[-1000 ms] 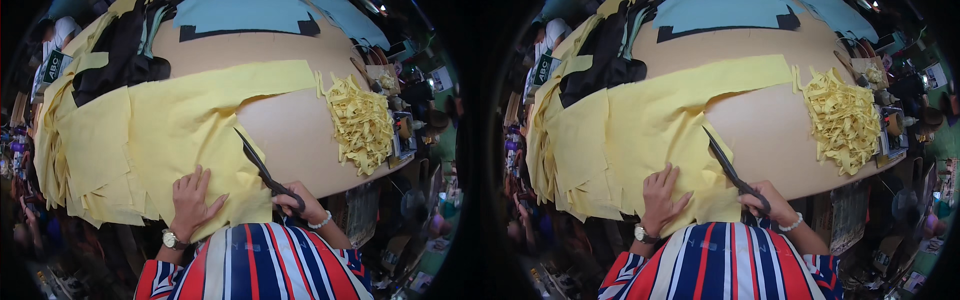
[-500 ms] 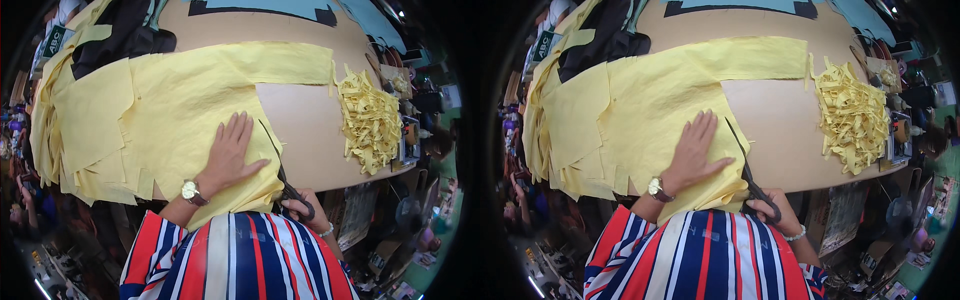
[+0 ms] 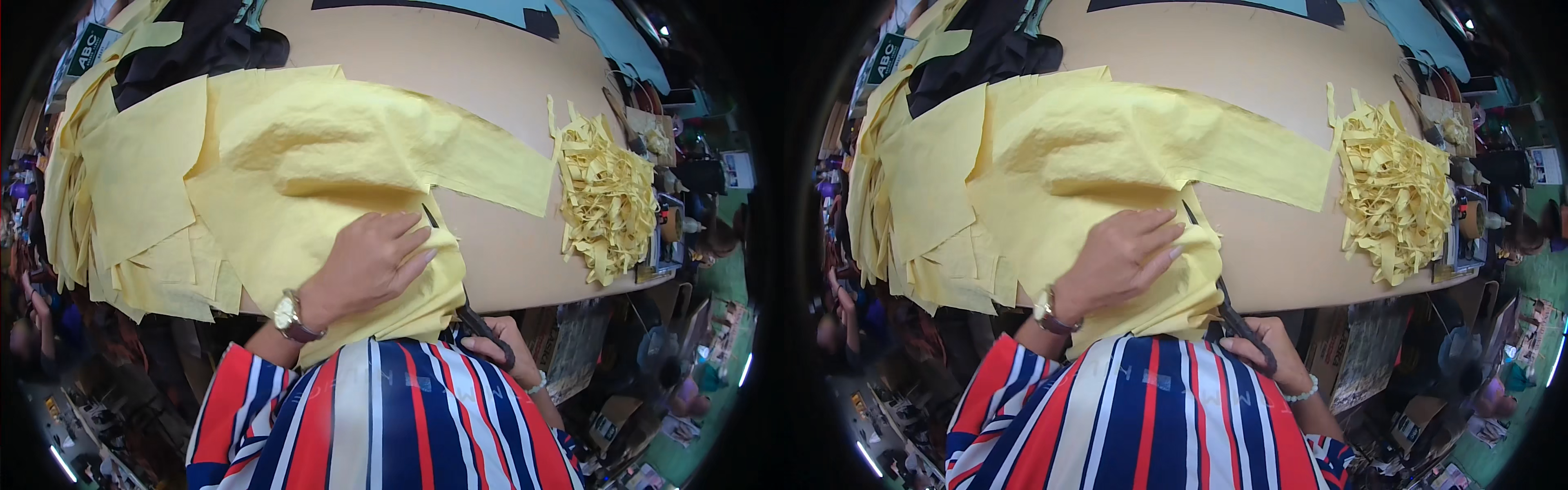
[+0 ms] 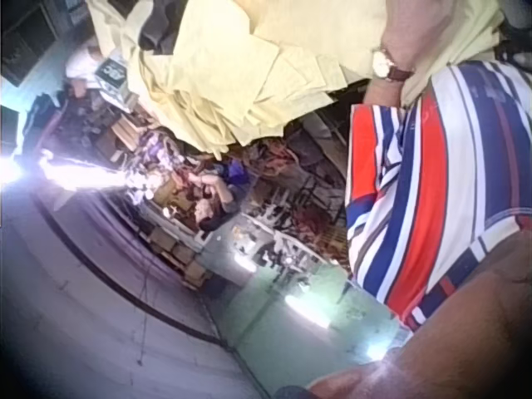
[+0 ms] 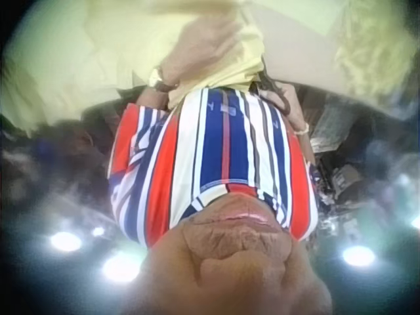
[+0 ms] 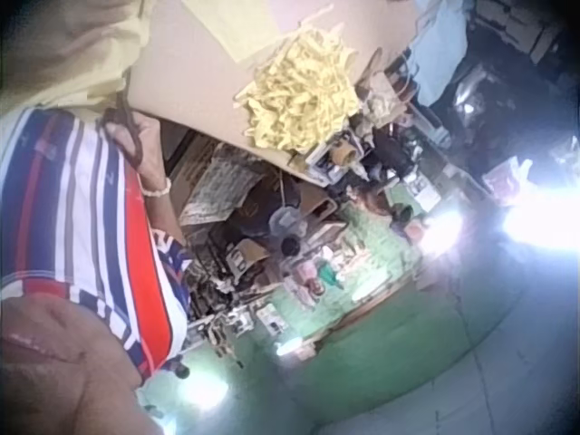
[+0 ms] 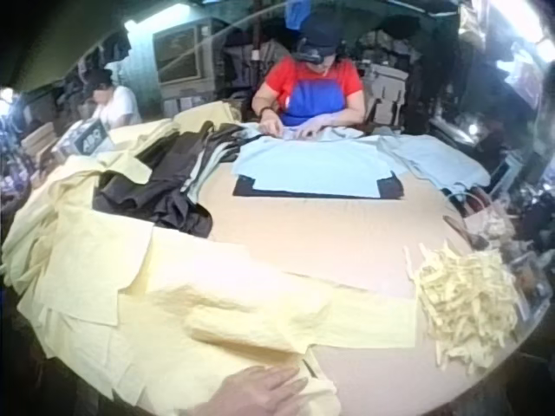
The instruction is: The person trims and cuts yellow fabric pieces on a table using shears.
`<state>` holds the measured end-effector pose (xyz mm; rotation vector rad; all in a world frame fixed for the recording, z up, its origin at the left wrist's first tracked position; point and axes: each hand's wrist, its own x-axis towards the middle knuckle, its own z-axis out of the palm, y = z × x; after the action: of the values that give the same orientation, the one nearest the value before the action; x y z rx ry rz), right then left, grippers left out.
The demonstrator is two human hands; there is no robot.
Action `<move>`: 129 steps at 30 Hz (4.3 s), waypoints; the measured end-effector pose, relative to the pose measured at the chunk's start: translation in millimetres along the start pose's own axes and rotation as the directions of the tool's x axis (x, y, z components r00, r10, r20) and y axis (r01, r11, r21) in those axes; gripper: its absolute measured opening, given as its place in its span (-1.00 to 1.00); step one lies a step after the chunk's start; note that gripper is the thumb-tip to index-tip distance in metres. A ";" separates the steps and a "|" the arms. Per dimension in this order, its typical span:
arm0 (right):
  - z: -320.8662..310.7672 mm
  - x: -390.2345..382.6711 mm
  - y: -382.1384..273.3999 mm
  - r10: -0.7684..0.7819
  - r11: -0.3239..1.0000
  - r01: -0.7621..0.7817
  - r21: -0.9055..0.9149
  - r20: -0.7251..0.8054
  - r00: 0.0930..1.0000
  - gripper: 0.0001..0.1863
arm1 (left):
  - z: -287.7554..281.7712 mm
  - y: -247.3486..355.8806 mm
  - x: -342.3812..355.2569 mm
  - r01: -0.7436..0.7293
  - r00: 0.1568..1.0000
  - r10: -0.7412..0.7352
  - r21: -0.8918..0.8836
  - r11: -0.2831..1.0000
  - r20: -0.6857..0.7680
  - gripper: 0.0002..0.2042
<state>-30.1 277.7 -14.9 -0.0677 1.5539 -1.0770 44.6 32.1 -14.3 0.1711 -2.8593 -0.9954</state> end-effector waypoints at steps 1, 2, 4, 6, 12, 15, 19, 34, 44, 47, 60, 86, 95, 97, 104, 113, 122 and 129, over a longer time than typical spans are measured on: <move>-1.4 0.1 2.0 -0.008 1.000 0.008 -0.013 0.004 1.000 -0.80 | -12.0 3.3 8.9 -0.008 0.994 0.014 -0.052 0.999 0.110 -0.72; 0.0 -1.3 -0.6 -0.014 1.000 0.014 -0.017 0.005 1.000 -0.80 | -20.1 1.8 18.7 -0.142 0.989 0.145 0.066 0.988 -0.044 -0.71; -1.7 -2.0 -1.1 0.013 0.998 -0.014 0.057 0.022 1.000 -0.80 | -24.1 -7.6 60.0 -0.214 0.955 0.253 0.233 0.948 -0.152 -0.69; 3.9 -1.6 -2.2 0.001 0.999 -0.006 0.050 0.083 0.997 -0.79 | -26.9 -36.9 83.2 -0.180 0.933 0.297 0.452 0.874 -0.203 -0.64; 2.1 7.7 5.3 -0.015 0.992 0.011 0.123 0.034 0.999 -0.78 | 22.2 -127.8 166.8 -0.038 0.985 0.098 0.373 0.927 -0.143 -0.56; 2.9 10.0 -1.7 -0.047 0.987 0.037 0.155 0.060 0.997 -0.77 | 18.9 -135.8 202.6 0.002 0.981 0.082 0.431 0.902 -0.176 -0.57; 2.3 10.8 -0.9 -0.029 0.990 0.023 0.139 0.043 0.999 -0.82 | 16.3 -140.6 230.2 0.008 0.947 0.139 0.456 0.890 -0.289 -0.61; 1.2 10.8 2.4 -0.032 0.994 0.024 0.107 0.079 0.996 -0.78 | 0.6 -132.5 227.0 -0.251 0.968 0.248 -0.058 0.966 -0.049 -0.72; 4.5 9.9 4.5 -0.012 0.991 0.001 0.137 0.076 0.997 -0.78 | 22.1 -142.2 271.7 -0.026 0.800 0.353 0.560 0.828 -0.485 -0.82; 4.4 12.0 3.3 -0.034 0.993 0.023 0.119 0.087 0.996 -0.79 | 8.8 -133.2 257.4 -0.051 0.831 0.320 0.511 0.858 -0.455 -0.69; -5.4 3.7 10.0 -0.065 0.925 0.000 0.381 0.159 0.985 -0.67 | 38.9 -43.1 14.4 -0.093 0.991 0.100 0.094 0.991 -0.083 -0.47; 12.1 32.2 -17.1 -0.162 0.987 0.162 0.022 0.022 0.986 -0.71 | 45.1 -38.3 6.8 -0.207 0.943 0.253 0.215 0.954 -0.217 -0.74; 13.8 27.8 -17.0 -0.087 0.996 0.087 0.015 -0.019 0.996 -0.71 | 45.1 -39.4 5.5 -0.209 0.944 0.251 0.202 0.957 -0.213 -0.73; 14.0 26.5 -17.7 -0.064 0.998 0.064 0.002 -0.034 0.997 -0.71 | 45.7 -40.5 5.2 -0.220 0.942 0.263 0.207 0.953 -0.208 -0.73; 14.4 21.6 -21.4 -0.021 1.000 0.021 -0.010 -0.056 0.998 -0.71 | 45.0 -40.2 4.4 -0.204 0.946 0.245 0.195 0.959 -0.213 -0.73; 9.3 25.5 -12.4 -0.101 0.993 0.100 0.055 0.014 0.995 -0.73 | 45.4 -39.3 3.7 -0.190 0.949 0.224 0.164 0.968 -0.224 -0.72; 12.3 32.0 -13.7 -0.144 0.989 0.144 0.033 -0.003 0.990 -0.73 | 45.4 -37.4 2.4 -0.183 0.950 0.211 0.139 0.973 -0.229 -0.72; 11.7 28.9 -15.6 -0.095 0.995 0.096 0.037 -0.027 0.995 -0.73 | 45.4 -37.8 2.5 -0.187 0.950 0.215 0.138 0.973 -0.225 -0.73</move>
<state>-37.6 245.3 -25.3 -0.1032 1.5645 -1.1863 38.5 30.0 -73.1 0.0055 -2.6492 -0.7189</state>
